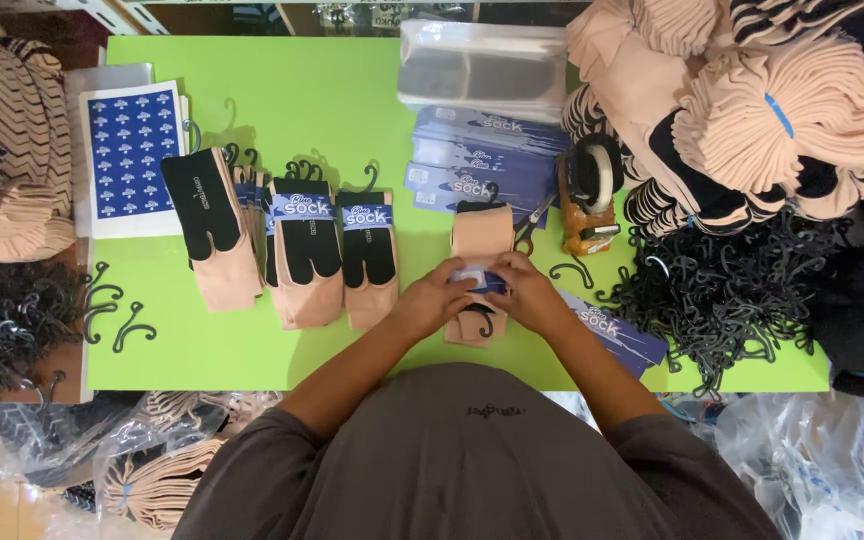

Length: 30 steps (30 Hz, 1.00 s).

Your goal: The person folds pairs of beige socks with black heels and toes, places them into blue and white cardboard packaging, and secures them with black plastic hangers. The person then stacks the packaged socks on a green table.

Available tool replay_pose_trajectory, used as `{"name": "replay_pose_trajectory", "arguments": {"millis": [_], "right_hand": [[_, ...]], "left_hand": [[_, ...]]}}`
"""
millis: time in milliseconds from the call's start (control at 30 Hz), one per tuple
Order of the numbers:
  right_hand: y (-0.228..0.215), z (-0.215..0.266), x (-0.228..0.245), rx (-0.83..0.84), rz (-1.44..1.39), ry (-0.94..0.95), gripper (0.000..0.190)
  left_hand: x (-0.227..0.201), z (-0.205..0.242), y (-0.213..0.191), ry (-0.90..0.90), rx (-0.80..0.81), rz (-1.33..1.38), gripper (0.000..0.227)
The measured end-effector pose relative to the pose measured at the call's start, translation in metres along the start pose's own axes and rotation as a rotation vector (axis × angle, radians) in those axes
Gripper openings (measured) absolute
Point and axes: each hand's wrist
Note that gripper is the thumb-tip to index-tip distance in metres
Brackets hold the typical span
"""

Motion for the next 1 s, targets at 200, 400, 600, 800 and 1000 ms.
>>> {"name": "replay_pose_trajectory", "arguments": {"millis": [200,400,600,800,1000], "right_hand": [[0.011,-0.005,-0.009,-0.024,-0.017,0.09,0.05],[0.001,-0.01,0.021,-0.017,-0.032,0.145,0.049],[0.004,-0.012,0.032,-0.017,0.15,-0.026,0.048],[-0.035,-0.002,0.01,-0.522,0.011,-0.357,0.046],[-0.094,0.002,-0.068,-0.627,0.316,0.397,0.035]], "left_hand": [[-0.003,0.003,0.002,-0.149,-0.073,0.069,0.036],[-0.001,-0.012,-0.029,-0.175,-0.145,0.183,0.031],[0.008,-0.021,-0.046,0.174,-0.026,0.197,0.027],[0.017,-0.023,-0.029,0.099,-0.009,0.315,0.026],[0.023,-0.026,-0.011,0.015,-0.028,0.323,0.029]]}}
Point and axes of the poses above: each hand's wrist, its own z-axis away from the middle knuckle, its own y-axis out of the palm, x = y × z, and after that the axes turned 1 degree about -z, right-handed
